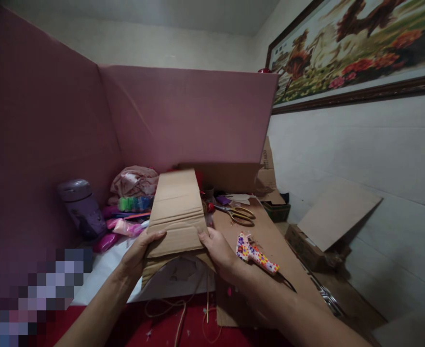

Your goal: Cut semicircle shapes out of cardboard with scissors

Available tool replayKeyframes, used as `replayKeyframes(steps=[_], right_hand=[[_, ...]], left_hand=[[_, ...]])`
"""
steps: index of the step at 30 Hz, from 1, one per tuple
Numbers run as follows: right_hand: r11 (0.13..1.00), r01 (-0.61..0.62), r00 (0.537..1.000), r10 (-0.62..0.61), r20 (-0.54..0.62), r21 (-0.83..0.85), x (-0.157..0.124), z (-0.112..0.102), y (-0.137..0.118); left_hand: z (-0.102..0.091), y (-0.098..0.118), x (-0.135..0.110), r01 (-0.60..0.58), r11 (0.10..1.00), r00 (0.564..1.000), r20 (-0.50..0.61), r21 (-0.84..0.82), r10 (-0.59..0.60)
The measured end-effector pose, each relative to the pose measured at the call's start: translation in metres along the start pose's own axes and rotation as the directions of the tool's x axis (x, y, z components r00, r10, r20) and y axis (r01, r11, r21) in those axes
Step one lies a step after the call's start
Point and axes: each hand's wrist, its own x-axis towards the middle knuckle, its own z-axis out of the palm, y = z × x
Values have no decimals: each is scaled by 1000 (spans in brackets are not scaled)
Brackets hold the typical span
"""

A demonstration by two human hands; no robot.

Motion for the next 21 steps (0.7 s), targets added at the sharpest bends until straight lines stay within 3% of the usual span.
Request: replayKeyframes(steps=[4, 8, 12, 15, 21], right_hand=[[997, 38, 999, -37, 12, -60, 0, -3, 4], [994, 29, 1000, -29, 1, -101, 3, -8, 7], [996, 35, 999, -32, 38, -78, 7, -14, 7], [998, 34, 996, -30, 82, -45, 7, -17, 5], [997, 21, 996, -13, 89, -80, 5, -21, 0]], left_hand=[[2, 0, -2, -4, 1000, 1000, 3, -9, 4], [4, 1, -4, -71, 996, 993, 96, -49, 76], [1, 4, -2, 26, 986, 994, 113, -164, -8], [-1, 5, -3, 23, 985, 992, 123, -172, -2], [-3, 5, -7, -40, 997, 947, 316, -70, 61]])
